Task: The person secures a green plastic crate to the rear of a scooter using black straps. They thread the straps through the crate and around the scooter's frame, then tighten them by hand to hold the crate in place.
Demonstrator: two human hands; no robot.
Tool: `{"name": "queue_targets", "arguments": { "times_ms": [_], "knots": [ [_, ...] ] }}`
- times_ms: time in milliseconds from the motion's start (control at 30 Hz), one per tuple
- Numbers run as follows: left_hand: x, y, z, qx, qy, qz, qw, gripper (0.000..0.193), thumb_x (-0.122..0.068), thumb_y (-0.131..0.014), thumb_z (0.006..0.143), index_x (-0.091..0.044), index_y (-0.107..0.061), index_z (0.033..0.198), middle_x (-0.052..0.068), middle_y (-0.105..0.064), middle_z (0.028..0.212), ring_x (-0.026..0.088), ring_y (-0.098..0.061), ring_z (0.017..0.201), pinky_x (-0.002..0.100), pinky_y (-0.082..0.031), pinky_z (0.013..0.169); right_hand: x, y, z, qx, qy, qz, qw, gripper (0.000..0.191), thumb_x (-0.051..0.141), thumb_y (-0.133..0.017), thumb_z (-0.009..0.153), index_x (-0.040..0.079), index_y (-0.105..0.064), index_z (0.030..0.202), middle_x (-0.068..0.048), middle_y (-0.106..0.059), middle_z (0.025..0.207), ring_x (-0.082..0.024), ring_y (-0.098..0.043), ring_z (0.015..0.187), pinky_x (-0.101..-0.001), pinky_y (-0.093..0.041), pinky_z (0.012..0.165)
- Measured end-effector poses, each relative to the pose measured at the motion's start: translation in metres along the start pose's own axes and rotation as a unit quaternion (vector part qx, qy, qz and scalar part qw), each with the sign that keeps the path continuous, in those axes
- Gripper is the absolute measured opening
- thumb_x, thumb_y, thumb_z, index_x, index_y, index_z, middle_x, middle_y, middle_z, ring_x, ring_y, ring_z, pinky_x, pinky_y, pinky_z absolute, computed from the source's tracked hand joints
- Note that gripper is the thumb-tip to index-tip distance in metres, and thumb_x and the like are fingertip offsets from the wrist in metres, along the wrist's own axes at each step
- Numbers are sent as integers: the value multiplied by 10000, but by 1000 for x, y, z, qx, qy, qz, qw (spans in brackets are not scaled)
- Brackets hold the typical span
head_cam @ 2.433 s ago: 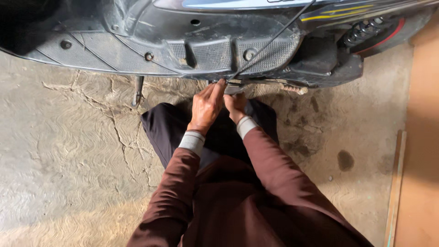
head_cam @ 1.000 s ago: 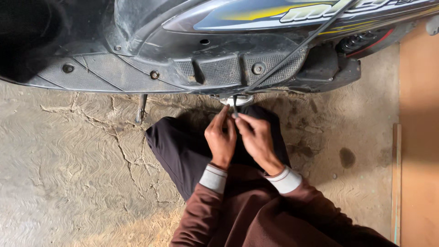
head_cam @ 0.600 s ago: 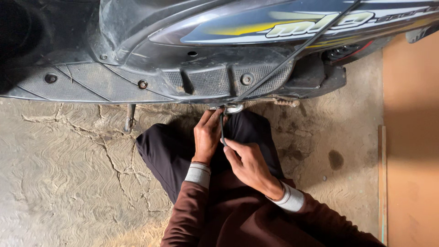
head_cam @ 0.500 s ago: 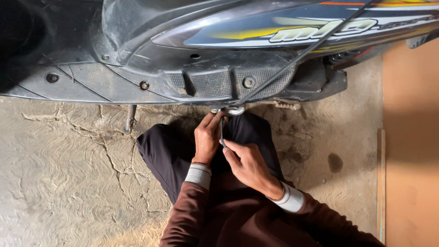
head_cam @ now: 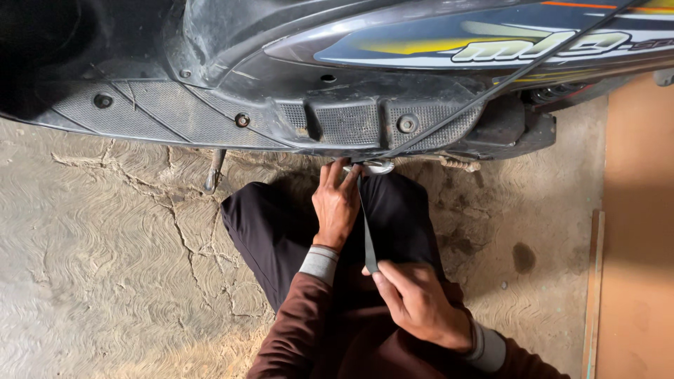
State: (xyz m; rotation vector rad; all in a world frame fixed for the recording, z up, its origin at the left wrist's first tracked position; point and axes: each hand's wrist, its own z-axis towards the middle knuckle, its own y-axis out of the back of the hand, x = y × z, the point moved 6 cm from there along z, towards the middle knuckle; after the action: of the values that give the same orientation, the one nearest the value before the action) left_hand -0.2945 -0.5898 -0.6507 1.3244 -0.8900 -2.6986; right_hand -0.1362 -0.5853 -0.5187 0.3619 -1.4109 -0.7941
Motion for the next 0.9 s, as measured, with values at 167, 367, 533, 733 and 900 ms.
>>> {"name": "queue_targets", "arguments": {
  "times_ms": [167,367,533,733,900],
  "knots": [
    [16,-10,3,40,12,-71,997,257,-18,-716,870,-55,-745,1122,115,-655,1252,313,-686,1036,388,-584,767,2,25,28,-96,4,-128,987,91,52,-744,913,-22,-718,959,-64,-606,689,-144,-538,494,-304,-386,464],
    [24,-21,-11,2,50,-196,979,274,30,-677,892,-2,-710,1162,164,-649,1252,338,-723,1009,386,-601,840,-7,34,80,-168,56,-156,972,209,-25,-722,949,-51,-715,1157,-99,-649,1031,-137,-619,736,-272,-510,643],
    [28,-28,-23,-49,56,-225,972,249,22,-698,899,25,-700,1148,190,-654,1232,385,-685,1070,416,-572,886,-37,-9,105,-123,112,-196,966,225,-31,-737,915,-39,-713,1138,-125,-597,999,-164,-626,729,-268,-525,621],
    [35,-39,-26,2,148,-208,967,201,-8,-700,881,27,-724,1078,219,-618,1128,371,-663,876,425,-550,788,-80,-27,104,-135,164,-294,932,246,-9,-769,909,22,-728,1149,-11,-577,875,-143,-642,621,-289,-506,553],
    [24,-28,-23,-56,95,-217,970,196,-14,-694,873,23,-719,1064,230,-609,1240,366,-687,977,406,-566,826,-100,-42,109,-45,95,-451,886,206,117,-726,860,32,-723,1048,-104,-718,999,-166,-611,456,-321,-451,402]
  ]
}}
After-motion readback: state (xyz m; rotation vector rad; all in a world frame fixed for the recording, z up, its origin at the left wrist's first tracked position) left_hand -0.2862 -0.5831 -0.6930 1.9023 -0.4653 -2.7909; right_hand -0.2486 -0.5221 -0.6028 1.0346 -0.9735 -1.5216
